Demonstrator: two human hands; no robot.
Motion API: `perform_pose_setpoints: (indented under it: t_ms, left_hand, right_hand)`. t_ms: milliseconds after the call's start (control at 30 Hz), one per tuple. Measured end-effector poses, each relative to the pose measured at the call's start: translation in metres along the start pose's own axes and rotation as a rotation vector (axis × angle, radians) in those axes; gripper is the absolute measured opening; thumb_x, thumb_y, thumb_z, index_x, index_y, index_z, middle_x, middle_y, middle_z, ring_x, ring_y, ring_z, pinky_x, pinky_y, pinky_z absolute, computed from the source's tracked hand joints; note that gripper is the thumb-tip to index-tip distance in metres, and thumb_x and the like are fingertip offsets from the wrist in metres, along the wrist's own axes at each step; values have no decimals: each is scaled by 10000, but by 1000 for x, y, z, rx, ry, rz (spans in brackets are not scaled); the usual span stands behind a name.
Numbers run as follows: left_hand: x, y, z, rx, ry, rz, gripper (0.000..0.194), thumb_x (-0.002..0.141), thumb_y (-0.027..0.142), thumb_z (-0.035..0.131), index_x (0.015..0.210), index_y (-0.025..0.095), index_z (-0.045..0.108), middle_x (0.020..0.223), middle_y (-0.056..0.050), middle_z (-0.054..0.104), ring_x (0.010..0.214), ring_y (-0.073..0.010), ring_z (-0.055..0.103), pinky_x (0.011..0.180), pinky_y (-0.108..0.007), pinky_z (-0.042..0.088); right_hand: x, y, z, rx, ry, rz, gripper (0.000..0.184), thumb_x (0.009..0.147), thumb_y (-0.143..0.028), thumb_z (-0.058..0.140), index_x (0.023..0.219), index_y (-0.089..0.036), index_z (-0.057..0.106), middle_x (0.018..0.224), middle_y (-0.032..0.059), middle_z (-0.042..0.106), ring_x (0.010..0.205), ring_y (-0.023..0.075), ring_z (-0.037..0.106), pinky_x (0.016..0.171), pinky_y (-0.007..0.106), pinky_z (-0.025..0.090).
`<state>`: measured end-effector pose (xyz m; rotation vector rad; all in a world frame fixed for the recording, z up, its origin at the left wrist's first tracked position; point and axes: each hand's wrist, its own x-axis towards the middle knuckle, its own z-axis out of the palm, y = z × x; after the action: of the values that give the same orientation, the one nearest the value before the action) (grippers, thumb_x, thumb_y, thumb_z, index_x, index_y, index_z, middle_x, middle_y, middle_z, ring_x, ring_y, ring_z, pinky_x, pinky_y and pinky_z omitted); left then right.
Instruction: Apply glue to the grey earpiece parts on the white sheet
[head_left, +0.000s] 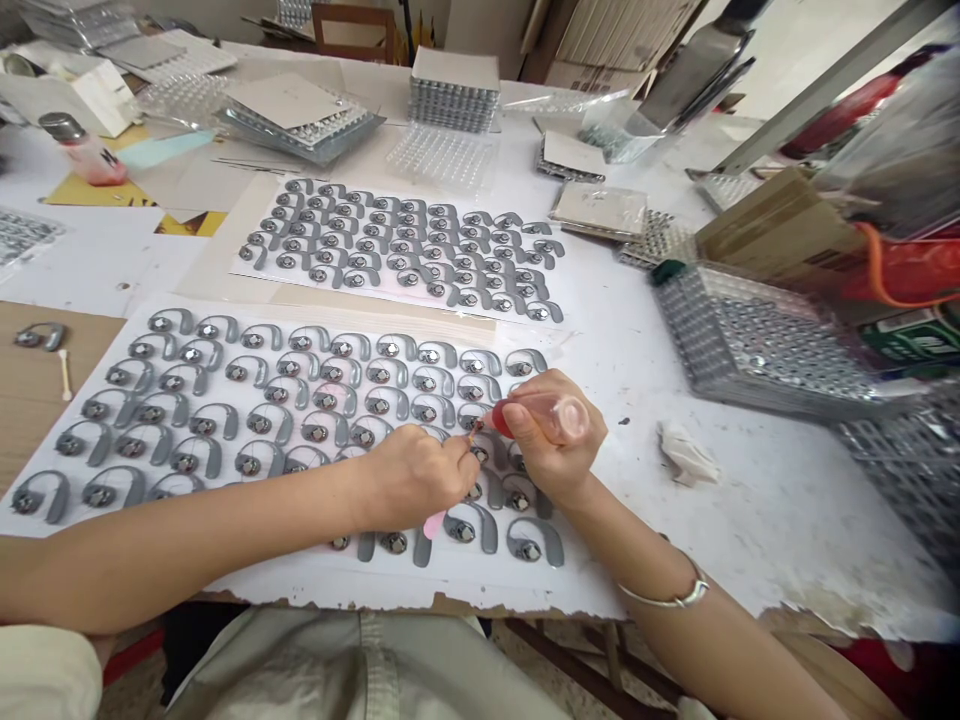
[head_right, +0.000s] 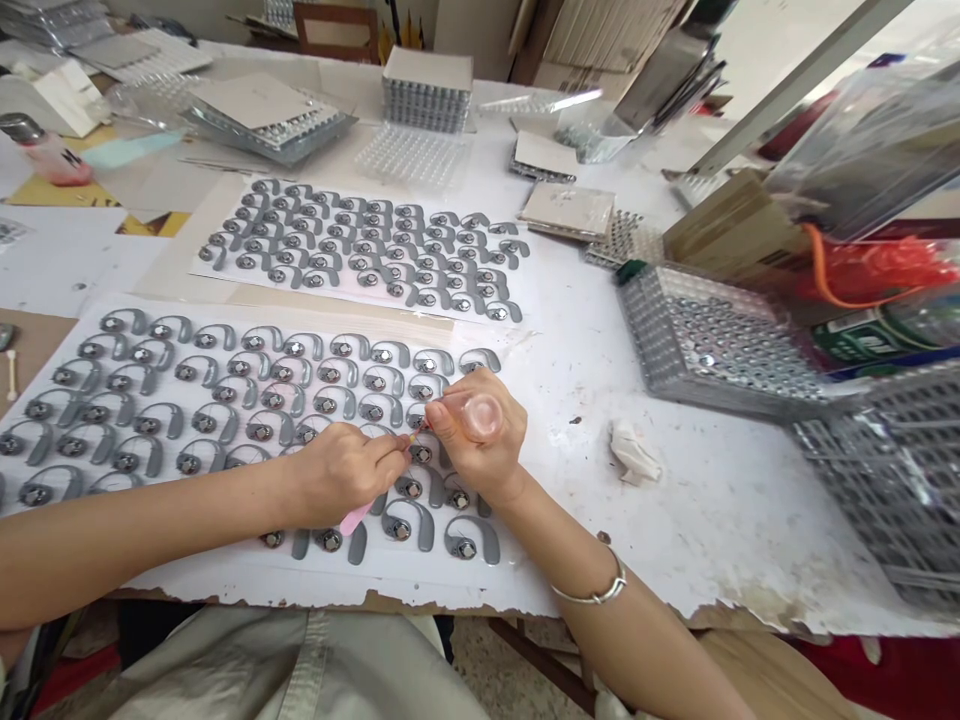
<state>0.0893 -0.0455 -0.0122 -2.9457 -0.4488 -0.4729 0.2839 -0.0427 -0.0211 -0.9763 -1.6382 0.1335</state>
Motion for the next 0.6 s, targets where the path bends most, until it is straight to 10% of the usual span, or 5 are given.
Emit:
perform_pose_setpoints:
  t_ms: [600]
  left_hand:
    - [2, -1, -4, -8, 41, -10, 166, 774, 26, 419, 764, 134, 545, 738, -76, 667, 439, -143, 551, 320, -255, 395]
  right_hand:
    - [1, 0, -1, -21, 14, -2, 127, 787, -206, 659, 676, -206, 598, 634, 7, 614, 598, 148, 570, 543, 313, 484]
